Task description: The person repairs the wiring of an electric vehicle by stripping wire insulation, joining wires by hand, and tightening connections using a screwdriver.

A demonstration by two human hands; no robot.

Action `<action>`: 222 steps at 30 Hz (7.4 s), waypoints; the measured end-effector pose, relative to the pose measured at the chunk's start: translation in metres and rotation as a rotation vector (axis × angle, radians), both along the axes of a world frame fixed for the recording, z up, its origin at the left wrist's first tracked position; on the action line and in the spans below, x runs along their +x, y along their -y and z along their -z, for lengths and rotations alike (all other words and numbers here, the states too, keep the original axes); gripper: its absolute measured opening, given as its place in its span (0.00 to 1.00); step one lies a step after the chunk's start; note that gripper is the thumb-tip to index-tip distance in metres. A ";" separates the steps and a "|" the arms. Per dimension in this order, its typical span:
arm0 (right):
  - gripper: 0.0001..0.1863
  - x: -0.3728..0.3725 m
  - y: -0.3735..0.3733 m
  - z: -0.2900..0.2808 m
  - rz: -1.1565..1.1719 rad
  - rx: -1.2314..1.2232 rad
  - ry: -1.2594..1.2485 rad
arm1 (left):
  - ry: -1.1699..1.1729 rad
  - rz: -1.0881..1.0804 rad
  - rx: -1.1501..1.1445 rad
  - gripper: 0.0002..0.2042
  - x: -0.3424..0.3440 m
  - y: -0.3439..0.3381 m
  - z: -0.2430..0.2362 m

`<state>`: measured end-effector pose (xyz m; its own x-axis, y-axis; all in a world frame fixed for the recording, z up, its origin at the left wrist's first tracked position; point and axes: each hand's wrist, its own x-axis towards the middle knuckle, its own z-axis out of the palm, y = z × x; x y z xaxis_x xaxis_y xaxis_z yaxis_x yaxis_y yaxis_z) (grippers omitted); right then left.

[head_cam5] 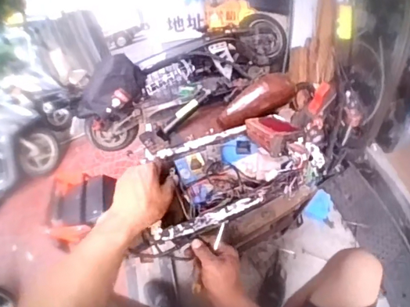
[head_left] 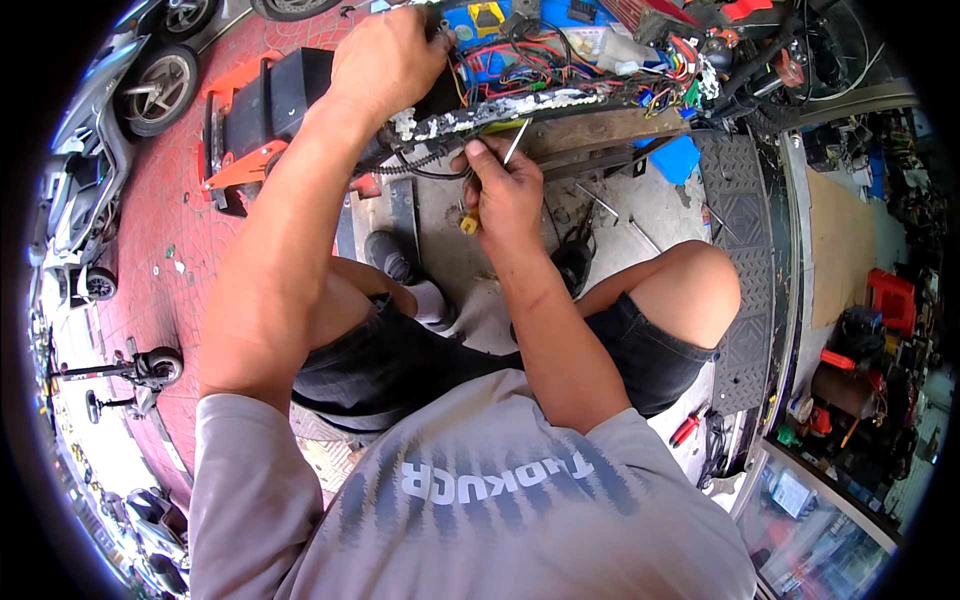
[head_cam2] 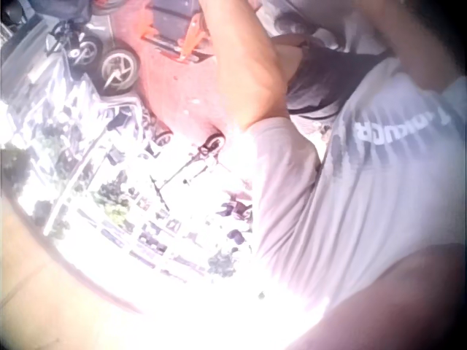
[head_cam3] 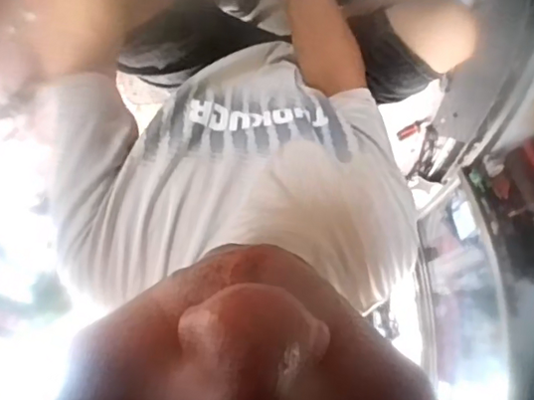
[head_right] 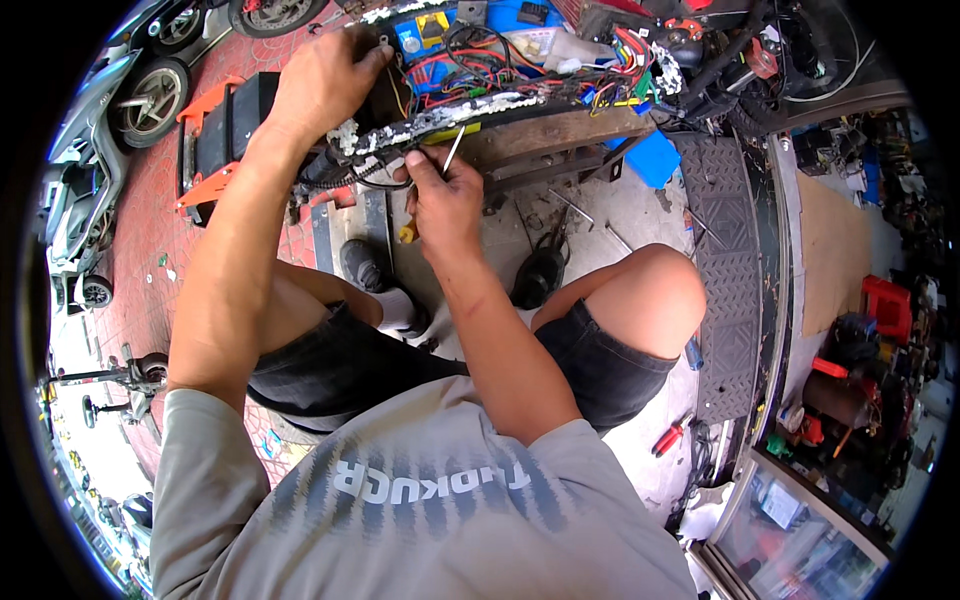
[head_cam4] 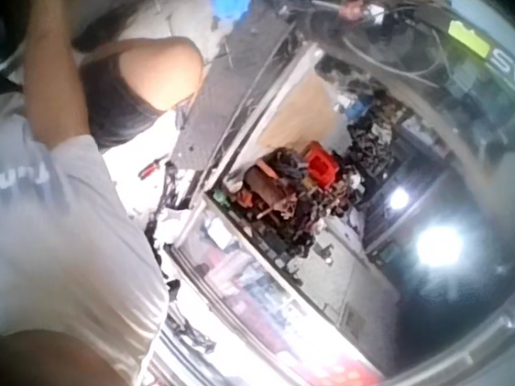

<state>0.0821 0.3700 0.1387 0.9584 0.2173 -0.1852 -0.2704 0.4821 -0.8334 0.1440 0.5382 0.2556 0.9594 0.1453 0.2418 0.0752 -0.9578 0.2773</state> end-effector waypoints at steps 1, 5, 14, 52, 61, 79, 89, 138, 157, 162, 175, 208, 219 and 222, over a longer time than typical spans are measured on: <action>0.07 -0.001 0.001 -0.001 -0.002 0.011 -0.024 | -0.075 -0.015 0.008 0.23 0.000 0.006 -0.007; 0.08 -0.004 0.000 -0.002 -0.015 0.028 -0.052 | -0.106 0.087 0.078 0.25 -0.001 0.017 0.003; 0.08 -0.005 0.004 -0.004 -0.049 0.018 -0.063 | -0.296 0.008 -0.161 0.25 0.006 0.025 -0.004; 0.08 -0.007 0.002 0.002 -0.023 -0.035 -0.021 | -0.336 0.180 -0.597 0.11 0.011 -0.005 0.005; 0.09 -0.006 0.007 0.000 -0.067 -0.077 0.006 | -0.162 0.211 -0.186 0.09 0.015 0.009 0.010; 0.10 -0.002 0.013 -0.002 -0.122 -0.111 -0.008 | -0.392 0.203 -0.226 0.14 0.011 0.014 -0.018; 0.09 -0.001 0.013 -0.003 -0.120 -0.084 -0.033 | -0.138 0.103 -0.445 0.12 -0.004 0.018 0.004; 0.11 -0.002 0.001 -0.016 -0.074 -0.052 -0.149 | 0.163 0.298 -0.374 0.27 0.028 -0.007 0.038; 0.13 -0.002 0.014 -0.011 -0.238 0.097 -0.168 | -0.127 0.348 -0.315 0.24 0.020 -0.008 0.021; 0.13 -0.006 0.015 -0.033 -0.145 0.112 -0.199 | -0.001 0.254 -0.106 0.18 0.017 0.000 0.022; 0.13 -0.005 0.011 -0.032 -0.109 0.100 -0.264 | 0.168 0.236 -0.053 0.18 0.010 0.001 0.029; 0.13 -0.011 0.005 0.000 -0.152 -0.001 -0.132 | 0.149 -0.035 -0.310 0.22 0.019 -0.008 0.038; 0.12 0.000 0.007 -0.014 -0.148 -0.102 -0.077 | 0.109 -0.051 -0.248 0.24 0.027 -0.013 0.036; 0.12 -0.003 0.015 -0.020 -0.149 -0.191 -0.029 | 0.060 0.086 -0.328 0.20 0.019 -0.013 0.026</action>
